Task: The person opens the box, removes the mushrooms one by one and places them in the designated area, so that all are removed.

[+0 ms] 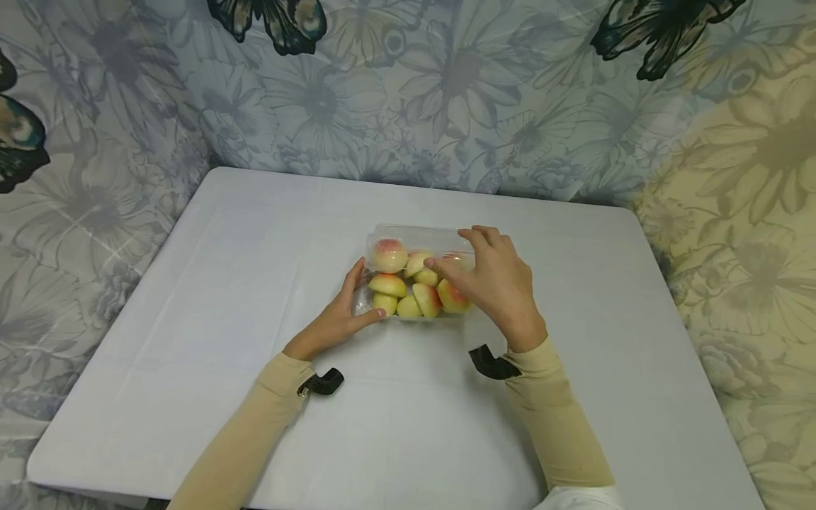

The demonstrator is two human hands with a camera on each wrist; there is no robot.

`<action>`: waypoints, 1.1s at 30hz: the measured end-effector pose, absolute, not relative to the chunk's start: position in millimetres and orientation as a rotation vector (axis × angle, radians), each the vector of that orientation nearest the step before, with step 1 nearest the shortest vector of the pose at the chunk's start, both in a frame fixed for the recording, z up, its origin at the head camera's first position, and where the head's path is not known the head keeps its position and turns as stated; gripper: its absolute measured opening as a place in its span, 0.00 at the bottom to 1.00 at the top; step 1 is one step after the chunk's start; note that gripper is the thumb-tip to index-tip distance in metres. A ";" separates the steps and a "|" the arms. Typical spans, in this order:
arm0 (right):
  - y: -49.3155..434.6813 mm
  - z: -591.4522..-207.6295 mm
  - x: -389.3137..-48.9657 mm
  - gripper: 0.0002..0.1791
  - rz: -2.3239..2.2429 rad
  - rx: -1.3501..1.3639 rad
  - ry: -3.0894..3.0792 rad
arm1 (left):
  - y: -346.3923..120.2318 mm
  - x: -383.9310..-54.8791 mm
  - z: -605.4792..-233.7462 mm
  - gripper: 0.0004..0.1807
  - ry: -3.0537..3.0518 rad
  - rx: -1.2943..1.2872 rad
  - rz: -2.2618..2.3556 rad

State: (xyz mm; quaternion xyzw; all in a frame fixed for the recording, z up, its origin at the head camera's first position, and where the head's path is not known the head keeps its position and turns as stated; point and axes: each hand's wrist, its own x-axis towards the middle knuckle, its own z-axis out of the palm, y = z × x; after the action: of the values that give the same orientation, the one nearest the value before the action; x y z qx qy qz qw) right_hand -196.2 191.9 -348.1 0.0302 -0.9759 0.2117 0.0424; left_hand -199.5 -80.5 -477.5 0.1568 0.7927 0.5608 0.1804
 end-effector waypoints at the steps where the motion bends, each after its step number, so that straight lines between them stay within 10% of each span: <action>1: 191.3 -347.2 -195.6 0.50 0.652 0.069 -2.991 | -80.5 -199.4 -477.7 0.58 2.239 0.445 1.584; 33: 234.4 -354.3 -224.2 0.37 1.898 0.263 -2.419 | -79.2 -200.4 -478.1 0.57 2.220 0.474 1.622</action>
State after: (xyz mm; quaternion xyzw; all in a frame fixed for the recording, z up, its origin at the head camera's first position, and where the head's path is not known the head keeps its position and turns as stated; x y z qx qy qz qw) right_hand -224.2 234.4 -354.3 0.0853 -0.7836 0.6147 0.0280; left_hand -200.4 -79.2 -478.1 0.1673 0.7834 0.5724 0.1749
